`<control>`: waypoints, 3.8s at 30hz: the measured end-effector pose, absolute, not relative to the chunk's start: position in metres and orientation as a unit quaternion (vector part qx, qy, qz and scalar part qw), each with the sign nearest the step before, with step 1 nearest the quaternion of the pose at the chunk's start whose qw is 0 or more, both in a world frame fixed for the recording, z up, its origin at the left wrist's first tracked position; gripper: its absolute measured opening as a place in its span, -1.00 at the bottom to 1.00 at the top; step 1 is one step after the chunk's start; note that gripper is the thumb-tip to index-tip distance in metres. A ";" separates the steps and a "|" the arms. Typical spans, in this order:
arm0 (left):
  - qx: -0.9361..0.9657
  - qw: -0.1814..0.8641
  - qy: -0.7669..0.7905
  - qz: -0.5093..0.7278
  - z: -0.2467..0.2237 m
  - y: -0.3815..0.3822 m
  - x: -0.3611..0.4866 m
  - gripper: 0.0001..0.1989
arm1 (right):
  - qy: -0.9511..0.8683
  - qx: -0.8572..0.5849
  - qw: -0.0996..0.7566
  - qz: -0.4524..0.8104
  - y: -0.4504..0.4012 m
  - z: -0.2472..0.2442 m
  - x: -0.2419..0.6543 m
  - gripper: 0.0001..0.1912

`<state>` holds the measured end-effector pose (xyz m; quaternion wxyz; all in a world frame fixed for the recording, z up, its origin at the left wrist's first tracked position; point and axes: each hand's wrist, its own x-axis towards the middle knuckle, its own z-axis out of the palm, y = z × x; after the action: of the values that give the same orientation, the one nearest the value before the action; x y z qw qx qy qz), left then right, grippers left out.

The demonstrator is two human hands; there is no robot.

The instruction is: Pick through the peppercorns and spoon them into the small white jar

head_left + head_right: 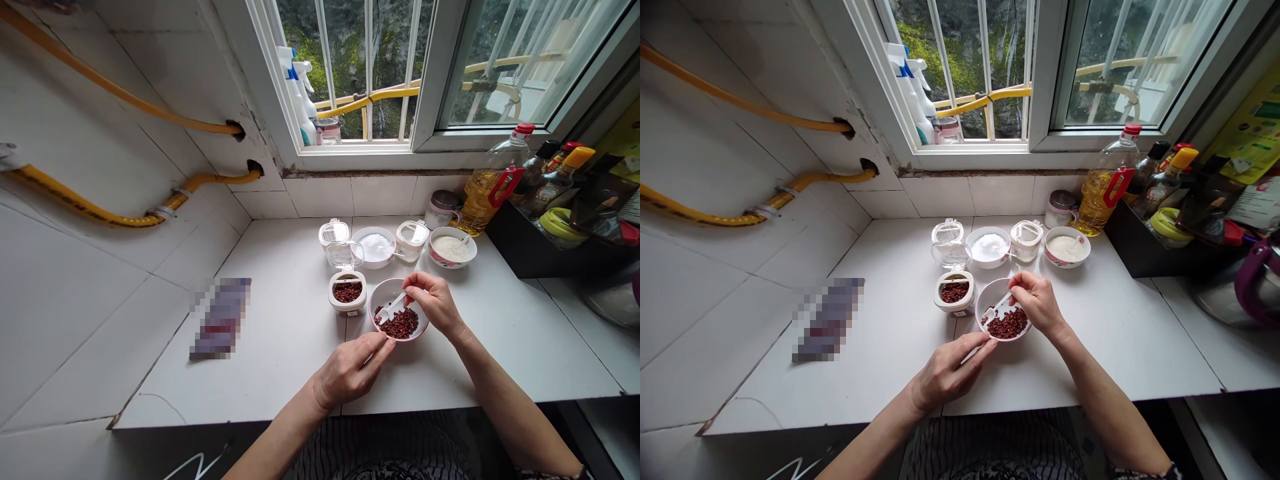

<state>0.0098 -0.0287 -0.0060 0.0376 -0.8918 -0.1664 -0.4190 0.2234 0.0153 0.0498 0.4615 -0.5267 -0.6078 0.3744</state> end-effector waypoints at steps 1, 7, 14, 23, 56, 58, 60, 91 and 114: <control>-0.892 0.037 -0.167 -0.418 -0.006 -0.029 0.010 -0.64 | -0.594 -0.527 0.468 0.386 0.015 0.050 0.224 -0.91; -0.891 0.038 -0.165 -0.421 -0.007 -0.029 0.010 -0.63 | -0.576 -0.535 0.485 0.383 0.018 0.050 0.225 -0.91; -0.892 0.032 -0.162 -0.420 -0.007 -0.028 0.010 -0.61 | -0.562 -0.508 0.550 0.353 0.021 0.054 0.214 -0.89; -0.894 0.030 -0.165 -0.417 -0.007 -0.029 0.010 -0.55 | -0.784 -0.378 0.490 0.045 0.012 0.060 0.193 -0.83; -0.892 0.041 -0.168 -0.418 -0.004 -0.029 0.010 -0.63 | -0.726 -0.523 0.404 0.189 0.017 0.039 0.223 -0.83; -0.892 0.041 -0.167 -0.418 -0.005 -0.029 0.010 -0.64 | -0.717 -0.525 0.404 0.215 0.016 0.040 0.222 -0.83; -0.892 0.035 -0.167 -0.419 -0.005 -0.029 0.010 -0.64 | -0.690 -0.537 0.409 0.262 0.015 0.043 0.221 -0.85; -0.888 0.048 -0.164 -0.426 -0.005 -0.028 0.012 -0.64 | -0.750 -0.401 0.525 -0.013 0.011 0.061 0.212 -0.84; -0.893 0.044 -0.166 -0.415 -0.006 -0.028 0.010 -0.60 | -0.684 -0.563 0.421 0.193 0.017 0.047 0.231 -0.82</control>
<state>0.0099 -0.0282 -0.0064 0.0435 -0.8933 -0.1661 -0.4154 0.2309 0.0169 0.0468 0.4206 -0.5634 -0.6843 0.1932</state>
